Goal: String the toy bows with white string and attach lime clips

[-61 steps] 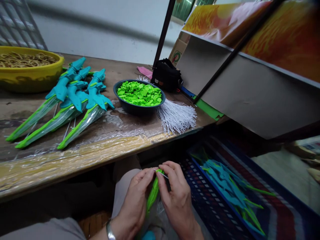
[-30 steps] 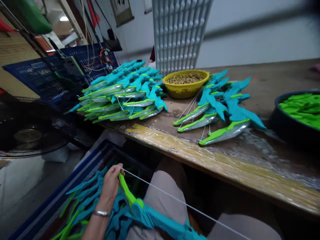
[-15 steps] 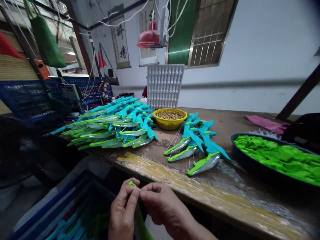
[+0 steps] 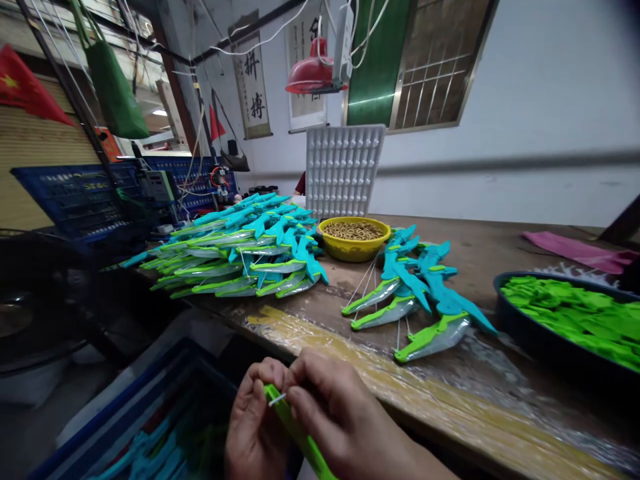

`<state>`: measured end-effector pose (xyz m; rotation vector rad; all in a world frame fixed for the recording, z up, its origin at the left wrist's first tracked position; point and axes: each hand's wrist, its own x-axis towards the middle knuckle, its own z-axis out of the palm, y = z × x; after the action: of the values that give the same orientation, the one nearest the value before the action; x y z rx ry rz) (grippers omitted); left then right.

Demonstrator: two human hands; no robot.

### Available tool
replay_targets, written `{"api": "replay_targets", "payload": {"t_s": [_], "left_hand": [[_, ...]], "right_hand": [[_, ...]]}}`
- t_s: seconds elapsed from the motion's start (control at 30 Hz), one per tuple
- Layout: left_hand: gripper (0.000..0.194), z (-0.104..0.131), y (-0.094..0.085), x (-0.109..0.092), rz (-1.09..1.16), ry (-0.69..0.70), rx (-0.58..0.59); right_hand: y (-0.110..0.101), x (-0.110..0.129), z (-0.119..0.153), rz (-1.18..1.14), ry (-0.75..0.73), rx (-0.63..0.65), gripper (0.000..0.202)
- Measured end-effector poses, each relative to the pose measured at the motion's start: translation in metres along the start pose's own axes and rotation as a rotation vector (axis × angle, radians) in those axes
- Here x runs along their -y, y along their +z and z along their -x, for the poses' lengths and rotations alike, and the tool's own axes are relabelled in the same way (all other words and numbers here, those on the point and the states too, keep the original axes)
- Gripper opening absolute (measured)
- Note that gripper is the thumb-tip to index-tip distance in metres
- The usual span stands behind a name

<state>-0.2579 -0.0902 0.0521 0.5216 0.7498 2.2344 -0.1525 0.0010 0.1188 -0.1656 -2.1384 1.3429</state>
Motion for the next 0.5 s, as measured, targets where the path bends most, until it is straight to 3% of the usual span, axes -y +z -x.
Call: {"api": "replay_targets", "payload": {"t_s": [0.1, 0.2, 0.5], "left_hand": [[0.017, 0.002, 0.005, -0.003, 0.145, 0.02, 0.099], [0.018, 0.003, 0.01, -0.006, 0.244, 0.017, 0.154], [0.02, 0.012, 0.018, -0.006, 0.327, -0.04, 0.108]], "right_hand": [[0.003, 0.006, 0.001, 0.124, -0.174, 0.061, 0.016], [0.004, 0.01, 0.001, 0.151, -0.249, 0.061, 0.012], [0.008, 0.007, 0.004, 0.14, -0.198, 0.107, 0.011]]}}
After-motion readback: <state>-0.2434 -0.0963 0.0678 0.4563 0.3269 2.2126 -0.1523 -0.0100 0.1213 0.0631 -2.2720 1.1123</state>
